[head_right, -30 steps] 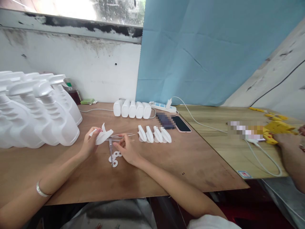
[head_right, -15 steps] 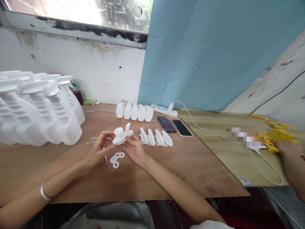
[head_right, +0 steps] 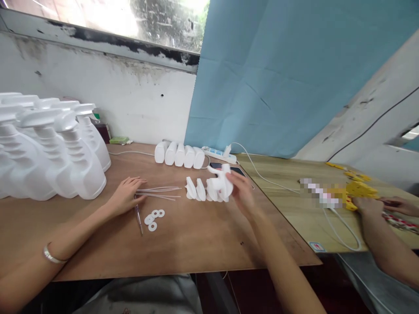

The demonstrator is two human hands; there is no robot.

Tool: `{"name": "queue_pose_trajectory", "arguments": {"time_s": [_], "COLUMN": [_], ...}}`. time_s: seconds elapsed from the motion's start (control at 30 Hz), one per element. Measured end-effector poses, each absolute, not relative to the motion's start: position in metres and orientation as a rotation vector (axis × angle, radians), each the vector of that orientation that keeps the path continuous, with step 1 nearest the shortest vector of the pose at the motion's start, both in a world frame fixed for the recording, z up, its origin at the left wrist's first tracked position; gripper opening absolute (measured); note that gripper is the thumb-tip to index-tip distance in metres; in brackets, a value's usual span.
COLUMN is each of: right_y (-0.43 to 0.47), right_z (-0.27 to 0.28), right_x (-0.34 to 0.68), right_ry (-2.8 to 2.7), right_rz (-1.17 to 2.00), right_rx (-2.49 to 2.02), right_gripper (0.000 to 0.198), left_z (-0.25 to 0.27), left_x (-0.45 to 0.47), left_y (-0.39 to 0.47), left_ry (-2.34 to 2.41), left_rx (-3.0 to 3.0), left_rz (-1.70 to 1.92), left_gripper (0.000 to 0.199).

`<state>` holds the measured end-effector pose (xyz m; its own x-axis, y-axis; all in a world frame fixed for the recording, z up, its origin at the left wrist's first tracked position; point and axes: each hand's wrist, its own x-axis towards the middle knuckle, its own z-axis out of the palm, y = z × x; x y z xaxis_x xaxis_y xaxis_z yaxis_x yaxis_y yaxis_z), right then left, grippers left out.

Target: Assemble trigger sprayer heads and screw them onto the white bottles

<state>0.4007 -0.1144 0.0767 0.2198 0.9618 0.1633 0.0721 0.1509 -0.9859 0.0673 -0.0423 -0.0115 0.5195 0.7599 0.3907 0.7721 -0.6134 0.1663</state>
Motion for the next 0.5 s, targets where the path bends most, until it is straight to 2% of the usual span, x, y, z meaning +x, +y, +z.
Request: {"name": "queue_pose_trajectory", "arguments": {"time_s": [0.1, 0.2, 0.3, 0.5], "right_y": [-0.11, -0.099, -0.087, -0.072], "right_z": [0.069, 0.054, 0.036, 0.013], "right_x": [0.455, 0.494, 0.505, 0.486], "right_ry": [-1.135, -1.349, -1.527, -1.667], "right_rz": [0.535, 0.292, 0.311, 0.381], "right_rx": [-1.524, -1.923, -2.144, -2.073], "right_gripper": [0.04, 0.033, 0.031, 0.043], "left_z": [-0.013, -0.013, -0.009, -0.002], "left_x": [0.06, 0.057, 0.059, 0.062], "left_y": [-0.034, -0.031, -0.033, -0.037], "left_ry": [-1.29, -1.257, -1.25, -1.264], "left_rx": [-2.734, -2.768, -2.831, -2.85], "left_rz": [-0.587, -0.528, -0.441, -0.423], "left_gripper": [0.034, 0.033, 0.031, 0.025]}}
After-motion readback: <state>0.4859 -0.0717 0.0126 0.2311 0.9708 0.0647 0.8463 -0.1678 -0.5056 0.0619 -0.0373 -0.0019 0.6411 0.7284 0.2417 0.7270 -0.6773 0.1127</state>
